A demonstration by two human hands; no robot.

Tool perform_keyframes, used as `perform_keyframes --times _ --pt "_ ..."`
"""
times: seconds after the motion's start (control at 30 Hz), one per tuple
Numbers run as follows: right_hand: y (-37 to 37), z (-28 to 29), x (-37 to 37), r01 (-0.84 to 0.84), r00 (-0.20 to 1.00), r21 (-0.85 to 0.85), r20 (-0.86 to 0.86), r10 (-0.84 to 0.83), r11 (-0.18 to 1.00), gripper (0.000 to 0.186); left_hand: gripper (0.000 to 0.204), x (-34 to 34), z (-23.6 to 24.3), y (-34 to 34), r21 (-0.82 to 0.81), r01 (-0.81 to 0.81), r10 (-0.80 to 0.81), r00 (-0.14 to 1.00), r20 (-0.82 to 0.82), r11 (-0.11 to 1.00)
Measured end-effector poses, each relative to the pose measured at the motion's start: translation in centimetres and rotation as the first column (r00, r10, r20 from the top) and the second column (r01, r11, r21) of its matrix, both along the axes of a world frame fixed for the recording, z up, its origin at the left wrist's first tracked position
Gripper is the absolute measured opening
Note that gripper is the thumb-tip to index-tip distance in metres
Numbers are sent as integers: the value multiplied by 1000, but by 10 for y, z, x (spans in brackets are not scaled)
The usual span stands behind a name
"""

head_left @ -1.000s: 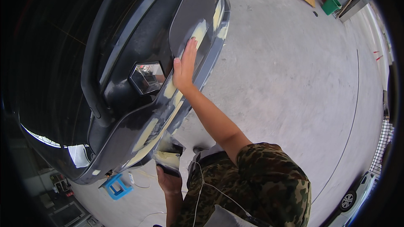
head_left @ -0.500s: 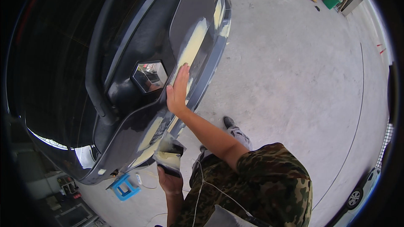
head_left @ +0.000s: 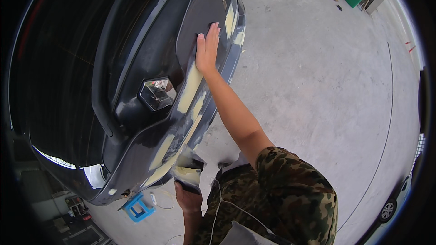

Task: The person applies a beige body filler to the rear quarter panel and bumper area of a dark gray car using a metal spreader. They repeatedly scoop filler from a container and smooth it over the surface, working around the wheel arch and along the bumper edge.

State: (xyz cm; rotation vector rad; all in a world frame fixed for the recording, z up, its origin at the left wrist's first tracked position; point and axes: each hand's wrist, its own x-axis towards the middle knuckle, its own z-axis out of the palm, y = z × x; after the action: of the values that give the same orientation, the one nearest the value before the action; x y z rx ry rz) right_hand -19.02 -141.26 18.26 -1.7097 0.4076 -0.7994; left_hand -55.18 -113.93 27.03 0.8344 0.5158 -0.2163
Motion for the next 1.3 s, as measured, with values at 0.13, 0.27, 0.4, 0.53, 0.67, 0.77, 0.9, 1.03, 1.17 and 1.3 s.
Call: perform_keyframes --times 0.13,0.27,0.4,0.53,0.67,0.77,0.9,1.03,1.17,1.3 --pt "9 -3 -12 -8 999 -40 38 10 999 71 66 4 -1 -7 19 -5 5 1000 24 1000" --pt "29 -14 -54 -93 993 -155 54 102 984 76 63 7 2 -25 4 19 -19 996 89 1000" --pt "30 -22 -132 -373 927 -283 -78 366 884 78 59 8 1 -55 -52 35 -29 993 113 998" --pt "-2 -30 -217 -713 607 288 -204 768 640 69 52 29 -12 -73 -165 114 -82 979 188 980" --pt "-23 -29 -279 -534 577 766 21 816 359 70 48 46 -29 -80 -285 126 -71 978 197 950" --pt "-32 -11 -305 -561 635 788 216 741 251 72 48 48 -33 -92 -329 138 -72 976 205 934" --pt "-38 12 -327 -694 547 673 262 795 256 68 47 41 -32 -109 -331 198 -113 959 260 922" --pt "-25 14 -321 -566 614 807 276 740 169 29 48 39 -27 -116 -336 247 -143 942 305 909" --pt "-20 19 -301 -347 740 930 190 645 124 28 45 39 -27 -118 -363 146 -67 973 222 920" --pt "-31 25 -272 -205 811 975 123 571 83 29 49 22 -28 -109 -303 118 -70 984 166 945"
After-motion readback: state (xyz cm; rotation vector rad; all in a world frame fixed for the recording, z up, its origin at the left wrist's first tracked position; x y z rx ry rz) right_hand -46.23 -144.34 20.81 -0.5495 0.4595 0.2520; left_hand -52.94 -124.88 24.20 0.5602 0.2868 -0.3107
